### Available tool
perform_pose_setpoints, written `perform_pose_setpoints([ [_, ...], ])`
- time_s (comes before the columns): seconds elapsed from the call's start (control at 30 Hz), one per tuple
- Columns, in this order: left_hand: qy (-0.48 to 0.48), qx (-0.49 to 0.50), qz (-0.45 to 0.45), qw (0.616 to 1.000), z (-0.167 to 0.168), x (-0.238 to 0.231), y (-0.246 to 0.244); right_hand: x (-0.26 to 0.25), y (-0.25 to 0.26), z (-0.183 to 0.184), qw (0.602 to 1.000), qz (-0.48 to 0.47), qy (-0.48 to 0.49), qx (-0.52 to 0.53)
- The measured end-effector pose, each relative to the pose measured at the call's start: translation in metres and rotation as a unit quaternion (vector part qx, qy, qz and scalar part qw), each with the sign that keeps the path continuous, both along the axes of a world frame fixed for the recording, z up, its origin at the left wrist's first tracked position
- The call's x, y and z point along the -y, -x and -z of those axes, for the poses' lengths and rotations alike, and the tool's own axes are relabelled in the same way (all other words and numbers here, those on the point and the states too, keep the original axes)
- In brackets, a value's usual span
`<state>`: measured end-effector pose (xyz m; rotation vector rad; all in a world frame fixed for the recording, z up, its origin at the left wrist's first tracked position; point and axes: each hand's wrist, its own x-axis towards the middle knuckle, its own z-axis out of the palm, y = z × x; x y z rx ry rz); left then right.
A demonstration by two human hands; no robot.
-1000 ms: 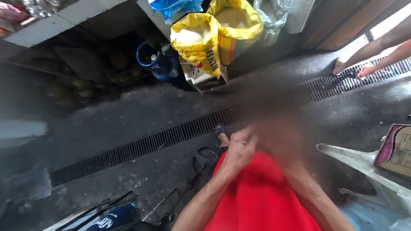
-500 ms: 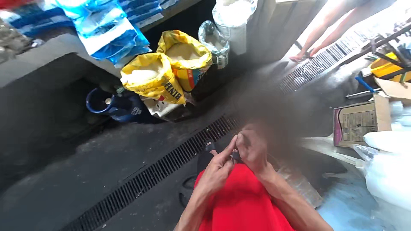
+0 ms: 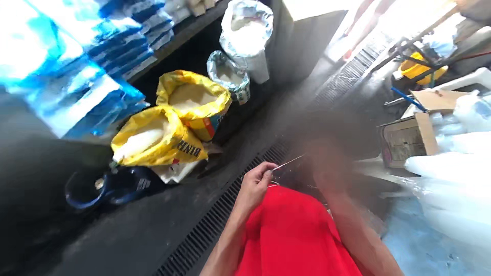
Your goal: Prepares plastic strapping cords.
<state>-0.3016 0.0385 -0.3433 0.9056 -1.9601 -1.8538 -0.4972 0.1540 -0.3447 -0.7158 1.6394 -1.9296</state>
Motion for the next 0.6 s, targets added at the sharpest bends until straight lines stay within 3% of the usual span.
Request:
perform_pose_setpoints([
  [0.13,0.082,0.018,0.019,0.996,0.014,0.057,0.017,0.016,0.045,-0.003,0.987,0.144,0.015,0.075],
  [0.37,0.115,0.101,0.035,0.988,0.036,0.154,0.047,0.009,0.167,0.009,0.921,0.331,0.028,0.202],
  [0.6,0.149,0.158,0.064,0.974,0.028,0.223,0.144,0.017,0.321,0.023,0.873,0.421,0.080,0.231],
])
